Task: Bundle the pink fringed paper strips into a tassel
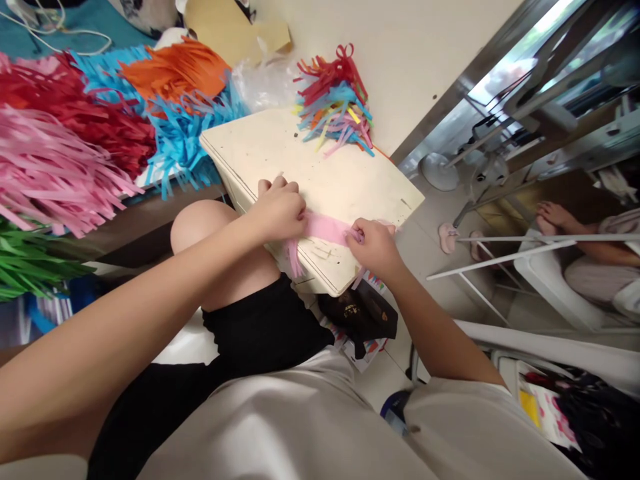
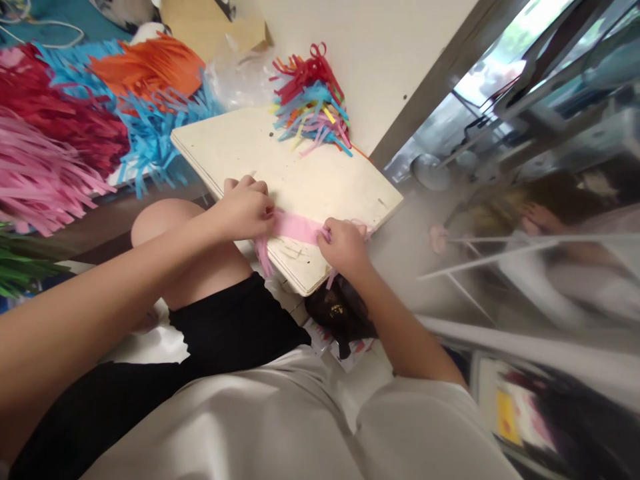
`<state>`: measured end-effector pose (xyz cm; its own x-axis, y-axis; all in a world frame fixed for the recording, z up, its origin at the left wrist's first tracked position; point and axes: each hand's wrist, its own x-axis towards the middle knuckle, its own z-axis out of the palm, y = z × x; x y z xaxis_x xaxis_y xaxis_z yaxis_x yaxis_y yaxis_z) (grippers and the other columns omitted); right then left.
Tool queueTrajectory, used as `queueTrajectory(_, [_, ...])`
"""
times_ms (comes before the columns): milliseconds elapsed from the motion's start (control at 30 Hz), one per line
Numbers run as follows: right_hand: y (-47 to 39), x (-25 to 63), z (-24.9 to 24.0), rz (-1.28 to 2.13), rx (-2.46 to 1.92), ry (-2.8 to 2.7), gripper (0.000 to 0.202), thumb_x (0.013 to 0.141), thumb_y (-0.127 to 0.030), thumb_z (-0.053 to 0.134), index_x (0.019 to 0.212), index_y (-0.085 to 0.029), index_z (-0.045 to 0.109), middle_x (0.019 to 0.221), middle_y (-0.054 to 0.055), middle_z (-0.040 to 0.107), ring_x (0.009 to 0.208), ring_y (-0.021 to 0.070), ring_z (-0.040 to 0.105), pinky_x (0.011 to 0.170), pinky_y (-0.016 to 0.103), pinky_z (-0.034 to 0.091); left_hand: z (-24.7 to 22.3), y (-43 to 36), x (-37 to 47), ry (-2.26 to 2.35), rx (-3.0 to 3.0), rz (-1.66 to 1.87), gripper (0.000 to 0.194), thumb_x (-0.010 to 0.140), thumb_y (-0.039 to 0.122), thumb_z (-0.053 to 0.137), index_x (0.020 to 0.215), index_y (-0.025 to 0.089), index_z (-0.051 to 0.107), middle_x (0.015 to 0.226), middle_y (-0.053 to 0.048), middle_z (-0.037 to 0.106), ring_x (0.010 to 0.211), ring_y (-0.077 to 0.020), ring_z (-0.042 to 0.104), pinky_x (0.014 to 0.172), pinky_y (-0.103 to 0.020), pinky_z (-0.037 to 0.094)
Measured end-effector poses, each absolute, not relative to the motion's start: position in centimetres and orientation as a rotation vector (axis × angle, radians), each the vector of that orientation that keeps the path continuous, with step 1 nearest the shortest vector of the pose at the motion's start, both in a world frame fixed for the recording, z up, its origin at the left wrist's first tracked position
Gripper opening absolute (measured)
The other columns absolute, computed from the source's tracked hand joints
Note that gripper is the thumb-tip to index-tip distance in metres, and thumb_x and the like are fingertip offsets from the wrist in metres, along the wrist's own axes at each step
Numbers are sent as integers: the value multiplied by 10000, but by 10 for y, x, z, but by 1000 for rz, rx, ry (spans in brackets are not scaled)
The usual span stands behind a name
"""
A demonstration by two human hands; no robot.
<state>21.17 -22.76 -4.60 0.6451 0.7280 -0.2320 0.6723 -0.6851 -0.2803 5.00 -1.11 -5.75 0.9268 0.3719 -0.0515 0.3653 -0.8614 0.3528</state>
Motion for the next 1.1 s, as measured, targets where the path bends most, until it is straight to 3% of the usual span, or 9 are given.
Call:
queueTrajectory(167, [-225, 210, -45, 485, -2736, -1162, 389, 1164, -393, 505, 923, -89, 533, 933, 91, 633, 911, 108, 368, 1090, 291, 283, -54, -12, 56, 573, 2757, -24, 375, 1045, 324, 559, 889, 107, 822, 1159, -231, 678, 1378, -419, 557, 1258, -676, 479])
queueTrajectory(400, [-223, 210, -52, 423, -2744, -1207, 385, 1152, -399, 507, 917, -95, 532, 944, 118, 634, 932, 124, 355, 1088, 303, 294, -59, -15, 59, 596, 2819, -19, 393, 1066, 321, 551, 957, 103, 859, 1109, -223, 667, 1399, -429, 566, 1266, -705, 497])
queueTrajectory(767, [-224, 210, -56, 395, -2755, -1282, 369, 1171, -394, 458, 947, -111, 536, 974, 151, 641, 1040, 190, 498, 1166, 337, 357, -50, -17, 61, 618, 2794, -108, 418, 1092, 305, 514, 1028, 98, 871, 1165, -237, 692, 1451, -456, 562, 1262, -710, 495])
queueTrajectory(1100, [-214, 213, -43, 513, -2843, -1277, 345, 1180, -349, 448, 967, -107, 569, 942, 122, 654, 883, 132, 393, 1206, 368, 384, -59, -16, 64, 639, 2780, -4, 361, 1040, 279, 554, 956, 88, 849, 1100, -238, 684, 1416, -456, 562, 1268, -741, 492])
